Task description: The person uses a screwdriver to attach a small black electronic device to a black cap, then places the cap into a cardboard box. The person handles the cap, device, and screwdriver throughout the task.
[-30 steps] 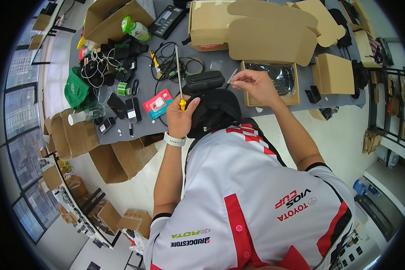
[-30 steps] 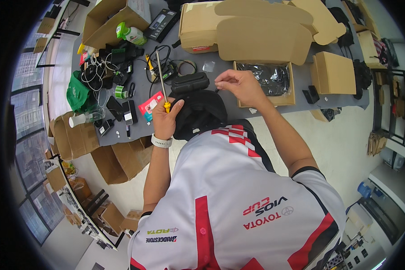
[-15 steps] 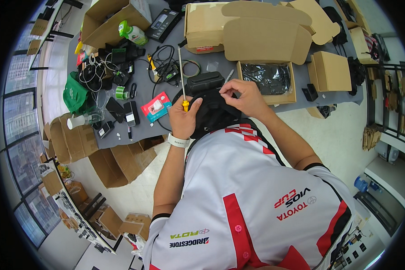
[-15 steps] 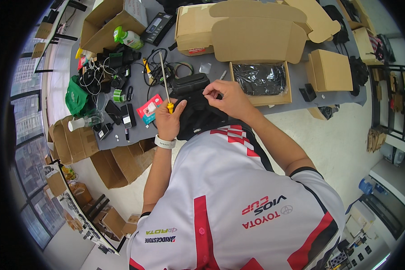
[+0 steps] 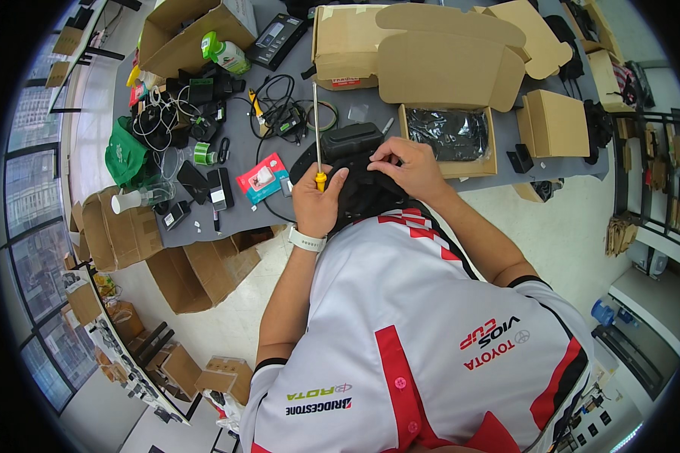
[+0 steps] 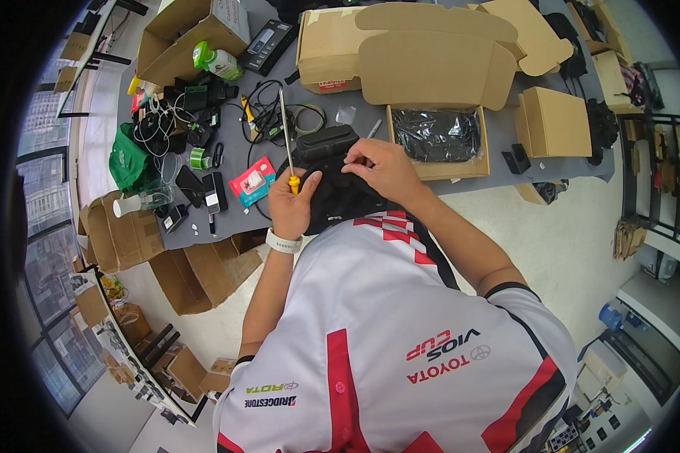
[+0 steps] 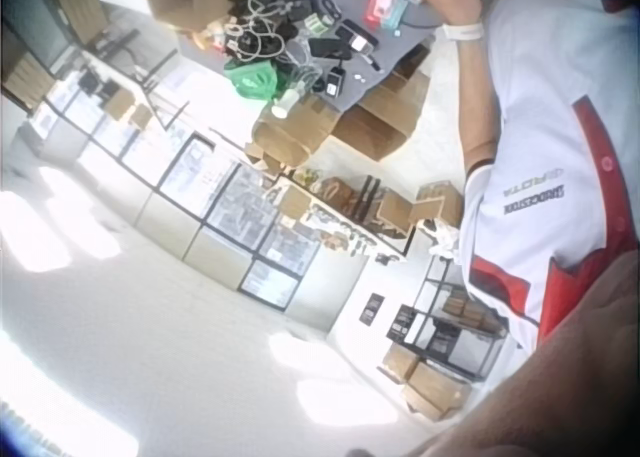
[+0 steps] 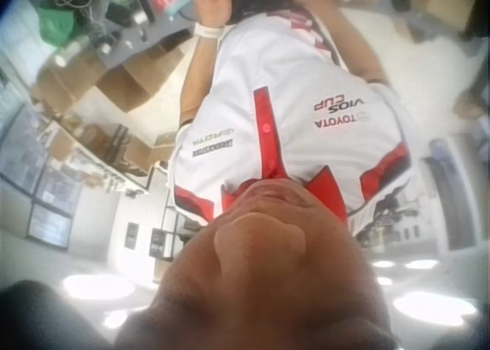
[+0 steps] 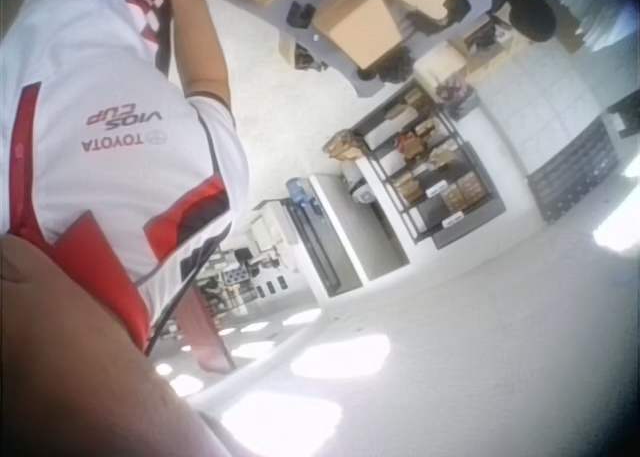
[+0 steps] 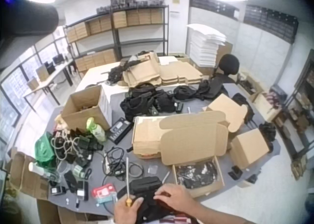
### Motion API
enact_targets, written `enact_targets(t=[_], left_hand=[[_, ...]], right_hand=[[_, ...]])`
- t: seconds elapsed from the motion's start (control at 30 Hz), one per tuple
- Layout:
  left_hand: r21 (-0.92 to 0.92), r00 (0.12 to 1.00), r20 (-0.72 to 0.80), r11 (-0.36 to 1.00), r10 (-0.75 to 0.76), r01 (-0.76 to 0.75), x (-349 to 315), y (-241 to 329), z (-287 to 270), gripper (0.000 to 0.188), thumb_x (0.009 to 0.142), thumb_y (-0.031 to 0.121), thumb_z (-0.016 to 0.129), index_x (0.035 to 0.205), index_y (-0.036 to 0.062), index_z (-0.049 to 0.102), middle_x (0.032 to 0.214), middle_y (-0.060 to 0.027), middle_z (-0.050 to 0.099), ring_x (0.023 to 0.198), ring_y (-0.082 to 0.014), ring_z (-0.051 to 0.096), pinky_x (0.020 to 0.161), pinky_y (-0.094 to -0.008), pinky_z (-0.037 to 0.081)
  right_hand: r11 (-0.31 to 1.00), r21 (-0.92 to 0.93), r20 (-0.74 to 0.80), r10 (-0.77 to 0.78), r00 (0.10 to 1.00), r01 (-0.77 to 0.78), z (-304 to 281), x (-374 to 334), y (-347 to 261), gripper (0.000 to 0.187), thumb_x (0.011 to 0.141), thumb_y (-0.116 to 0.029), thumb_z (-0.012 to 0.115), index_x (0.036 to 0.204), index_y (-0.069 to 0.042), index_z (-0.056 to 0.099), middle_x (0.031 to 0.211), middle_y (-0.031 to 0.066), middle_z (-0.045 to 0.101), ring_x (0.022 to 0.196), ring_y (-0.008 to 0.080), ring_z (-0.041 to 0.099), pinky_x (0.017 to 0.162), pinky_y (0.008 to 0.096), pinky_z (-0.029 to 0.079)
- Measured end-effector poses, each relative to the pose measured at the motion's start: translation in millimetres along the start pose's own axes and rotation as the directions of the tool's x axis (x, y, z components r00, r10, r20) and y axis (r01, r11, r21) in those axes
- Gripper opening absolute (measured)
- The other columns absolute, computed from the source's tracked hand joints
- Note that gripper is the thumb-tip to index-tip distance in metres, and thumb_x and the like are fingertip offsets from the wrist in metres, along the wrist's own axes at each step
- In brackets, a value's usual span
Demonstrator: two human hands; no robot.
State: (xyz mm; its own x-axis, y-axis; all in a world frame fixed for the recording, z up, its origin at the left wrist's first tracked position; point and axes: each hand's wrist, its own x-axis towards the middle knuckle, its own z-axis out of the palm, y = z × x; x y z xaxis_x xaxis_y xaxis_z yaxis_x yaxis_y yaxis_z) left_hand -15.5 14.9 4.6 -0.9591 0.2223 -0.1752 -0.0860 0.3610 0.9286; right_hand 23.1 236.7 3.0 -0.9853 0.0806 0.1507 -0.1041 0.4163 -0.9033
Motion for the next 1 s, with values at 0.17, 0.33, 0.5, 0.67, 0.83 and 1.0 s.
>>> enact_targets(t=[0.17,0.33,0.5,0.67,0.83,1.0], left_hand=[[-0.068,1.000,-0.010,0.998,0.009,-0.009,-3,-2,5,0.024,0.097,0.019,0.082,0.087,0.0036,0.066,0.067,0.0100,0.048,0.064,-0.0013,0.036,0.054,-0.0242,0.027],[-0.035,0.999,0.015,0.999,0.031,-0.030,-4,-6,5,0.028,0.096,0.019,0.082,0.089,0.0000,0.064,0.060,0.0010,0.046,0.061,-0.0054,0.037,0.052,-0.0273,0.032],[-0.026,0.998,0.002,0.998,0.061,-0.061,-5,1,8,0.027,0.096,0.019,0.082,0.090,-0.0003,0.064,0.059,-0.0005,0.045,0.060,-0.0060,0.036,0.052,-0.0279,0.031],[-0.029,0.996,0.048,0.997,0.075,-0.073,-3,-5,5,0.025,0.097,0.018,0.082,0.089,0.0020,0.065,0.066,0.0058,0.047,0.064,-0.0038,0.037,0.055,-0.0256,0.030],[-0.064,0.991,0.101,0.995,0.086,-0.080,-2,-9,1,0.021,0.097,0.015,0.082,0.090,0.0039,0.065,0.070,0.0092,0.047,0.066,-0.0027,0.037,0.057,-0.0238,0.029],[-0.084,0.986,0.129,0.992,0.101,-0.091,1,-11,0,0.020,0.096,0.012,0.082,0.090,0.0042,0.064,0.071,0.0094,0.048,0.067,-0.0022,0.037,0.058,-0.0230,0.029]], right_hand=[[0.992,-0.055,-0.098,-0.120,0.988,0.115,7,-4,13,0.018,0.080,-0.011,0.090,0.090,-0.006,0.076,0.086,0.0065,0.073,0.081,0.0198,0.070,0.070,0.0320,0.056],[0.988,0.100,-0.128,-0.105,0.986,0.118,13,-7,21,0.017,0.080,-0.007,0.090,0.089,-0.004,0.076,0.087,0.0066,0.075,0.078,0.0173,0.070,0.071,0.0304,0.056],[0.976,0.216,-0.065,0.043,0.997,-0.028,11,-4,25,0.019,0.080,-0.005,0.090,0.088,-0.004,0.073,0.089,0.0060,0.075,0.078,0.0134,0.069,0.073,0.0291,0.057],[0.872,0.431,-0.079,0.291,0.953,-0.231,19,-8,53,0.026,0.080,-0.007,0.093,0.095,-0.006,0.072,0.092,0.0028,0.074,0.088,0.0106,0.070,0.082,0.0277,0.056],[0.602,0.635,0.180,0.495,0.850,-0.484,8,-2,32,0.031,0.083,-0.010,0.092,0.107,-0.001,0.074,0.104,0.0060,0.076,0.098,0.0128,0.070,0.092,0.0290,0.056],[0.518,0.590,0.365,0.514,0.777,-0.620,3,-6,32,0.040,0.086,-0.009,0.088,0.122,0.001,0.073,0.115,0.0091,0.077,0.104,0.0146,0.070,0.096,0.0308,0.056]])
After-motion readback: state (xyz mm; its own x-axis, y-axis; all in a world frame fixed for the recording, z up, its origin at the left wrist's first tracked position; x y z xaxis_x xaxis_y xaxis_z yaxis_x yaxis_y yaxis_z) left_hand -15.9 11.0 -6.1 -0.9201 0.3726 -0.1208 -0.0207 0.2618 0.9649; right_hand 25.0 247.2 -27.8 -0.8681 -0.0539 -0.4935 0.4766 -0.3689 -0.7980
